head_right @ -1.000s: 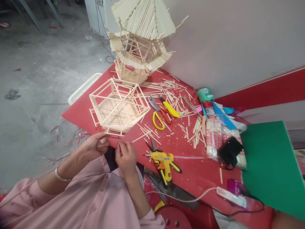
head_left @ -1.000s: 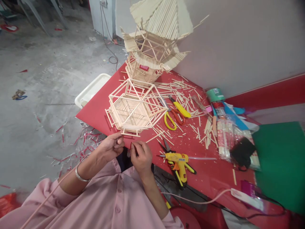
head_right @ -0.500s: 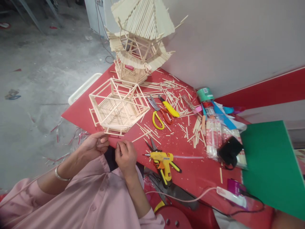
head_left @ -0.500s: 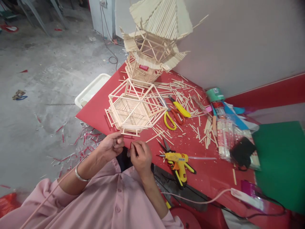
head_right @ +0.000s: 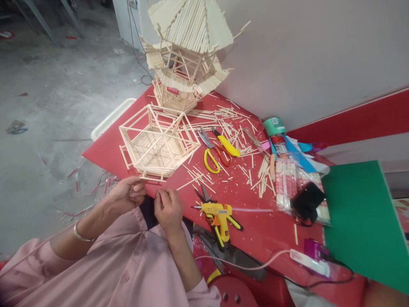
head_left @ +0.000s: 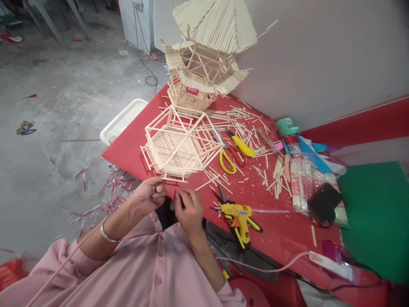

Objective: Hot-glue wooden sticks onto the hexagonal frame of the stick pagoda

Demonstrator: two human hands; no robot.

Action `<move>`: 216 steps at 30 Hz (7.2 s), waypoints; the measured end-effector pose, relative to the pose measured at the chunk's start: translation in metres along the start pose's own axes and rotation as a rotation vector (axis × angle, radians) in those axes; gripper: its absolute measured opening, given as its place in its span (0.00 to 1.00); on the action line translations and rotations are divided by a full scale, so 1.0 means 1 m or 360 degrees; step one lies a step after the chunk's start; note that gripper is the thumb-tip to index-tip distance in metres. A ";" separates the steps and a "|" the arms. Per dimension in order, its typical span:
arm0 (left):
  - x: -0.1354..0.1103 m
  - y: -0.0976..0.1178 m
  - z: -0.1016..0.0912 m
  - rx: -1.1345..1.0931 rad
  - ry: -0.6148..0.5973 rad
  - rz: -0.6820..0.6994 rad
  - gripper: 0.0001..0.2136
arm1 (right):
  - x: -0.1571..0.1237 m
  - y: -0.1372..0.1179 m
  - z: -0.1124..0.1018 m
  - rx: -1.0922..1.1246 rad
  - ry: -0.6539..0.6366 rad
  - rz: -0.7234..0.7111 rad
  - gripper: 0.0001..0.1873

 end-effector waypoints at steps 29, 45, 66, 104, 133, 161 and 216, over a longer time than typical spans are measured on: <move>0.001 0.000 -0.001 -0.0019 0.0020 0.0015 0.18 | 0.002 -0.002 -0.002 -0.0022 0.0005 0.0003 0.08; 0.005 -0.002 -0.007 -0.0046 0.0016 0.0012 0.16 | 0.001 -0.001 -0.001 -0.0026 -0.0004 0.0011 0.09; 0.006 -0.005 -0.007 -0.0001 0.0049 0.0009 0.19 | 0.001 -0.002 -0.001 -0.0003 0.0003 -0.0002 0.08; 0.002 -0.003 -0.003 -0.0066 -0.0016 -0.0002 0.12 | 0.005 -0.005 -0.004 -0.0014 -0.0006 -0.0006 0.09; -0.002 -0.003 0.001 0.0044 0.0195 0.0004 0.17 | 0.003 -0.001 -0.001 0.0031 -0.0087 0.0007 0.08; -0.002 -0.004 -0.006 0.0022 0.0197 0.0015 0.18 | 0.008 -0.004 -0.004 0.0043 -0.0083 0.0027 0.09; 0.005 0.006 0.009 -0.0098 0.0018 -0.0069 0.09 | 0.011 -0.005 -0.007 0.0088 -0.0087 0.0062 0.09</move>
Point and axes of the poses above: each hand's wrist, its own x-axis towards the middle knuckle, its own z-axis out of the palm, y = z × x, the point moved 4 cm from there along x, towards the middle knuckle, and after that the axes turned 3 degrees about -x, right-handed, at the moved point
